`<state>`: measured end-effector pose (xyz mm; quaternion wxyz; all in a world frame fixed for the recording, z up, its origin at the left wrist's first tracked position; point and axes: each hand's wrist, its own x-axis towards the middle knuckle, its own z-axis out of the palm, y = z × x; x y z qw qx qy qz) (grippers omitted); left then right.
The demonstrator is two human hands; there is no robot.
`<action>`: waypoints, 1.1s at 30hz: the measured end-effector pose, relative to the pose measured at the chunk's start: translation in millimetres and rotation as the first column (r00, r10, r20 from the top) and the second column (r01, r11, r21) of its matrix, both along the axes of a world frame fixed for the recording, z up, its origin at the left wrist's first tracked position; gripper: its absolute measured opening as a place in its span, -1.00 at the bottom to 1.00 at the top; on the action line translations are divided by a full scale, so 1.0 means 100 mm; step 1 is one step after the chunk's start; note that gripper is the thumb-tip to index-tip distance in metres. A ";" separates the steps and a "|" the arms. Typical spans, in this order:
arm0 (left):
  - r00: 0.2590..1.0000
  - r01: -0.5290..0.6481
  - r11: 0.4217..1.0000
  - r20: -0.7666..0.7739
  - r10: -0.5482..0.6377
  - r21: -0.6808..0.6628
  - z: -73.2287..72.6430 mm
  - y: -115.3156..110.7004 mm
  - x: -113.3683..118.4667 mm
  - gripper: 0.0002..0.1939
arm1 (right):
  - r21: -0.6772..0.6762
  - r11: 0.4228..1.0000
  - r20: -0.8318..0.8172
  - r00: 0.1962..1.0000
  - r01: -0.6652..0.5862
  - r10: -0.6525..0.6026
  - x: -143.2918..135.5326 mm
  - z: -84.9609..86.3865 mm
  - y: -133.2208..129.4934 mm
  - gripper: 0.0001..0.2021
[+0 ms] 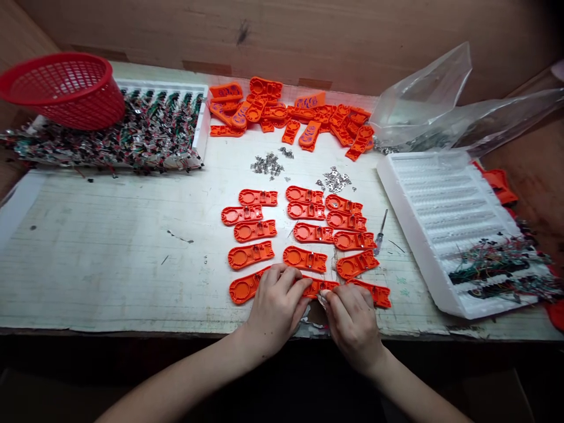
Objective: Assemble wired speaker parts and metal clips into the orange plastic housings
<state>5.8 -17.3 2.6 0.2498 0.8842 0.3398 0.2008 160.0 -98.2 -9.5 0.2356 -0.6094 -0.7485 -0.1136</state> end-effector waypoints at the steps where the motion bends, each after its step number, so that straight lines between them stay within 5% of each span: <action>1: 1.000 0.002 1.000 -0.006 -0.002 0.002 0.00 0.00 0.00 -0.77 | 0.002 1.000 0.006 1.000 0.004 -0.004 -0.02 -0.02 -0.02 -0.90; 6: 1.000 0.007 1.000 -0.029 -0.006 0.027 0.02 0.00 0.01 -0.78 | 0.071 0.996 -0.046 0.998 0.055 -0.052 -0.04 -0.08 -0.08 -0.84; 11: 0.999 0.007 1.000 -0.049 -0.006 0.029 0.01 0.00 0.01 -0.76 | -0.149 0.988 -0.380 0.925 -0.048 -0.013 0.16 0.03 -0.09 -0.83; 19: 0.999 0.007 0.999 -0.054 -0.005 0.043 0.02 -0.01 0.00 -0.78 | -0.047 0.994 -0.096 0.991 -0.101 0.096 0.12 0.04 0.06 -0.87; 27: 0.996 0.017 0.999 -0.085 -0.013 0.046 0.02 -0.01 0.01 -0.77 | -0.076 0.986 -0.337 0.934 -0.150 0.116 0.20 -0.10 0.04 -0.82; 33: 0.996 0.017 0.999 -0.092 -0.013 0.042 0.05 -0.01 0.01 -0.78 | -0.166 0.951 -0.394 0.901 -0.262 0.179 0.33 0.00 0.03 -0.82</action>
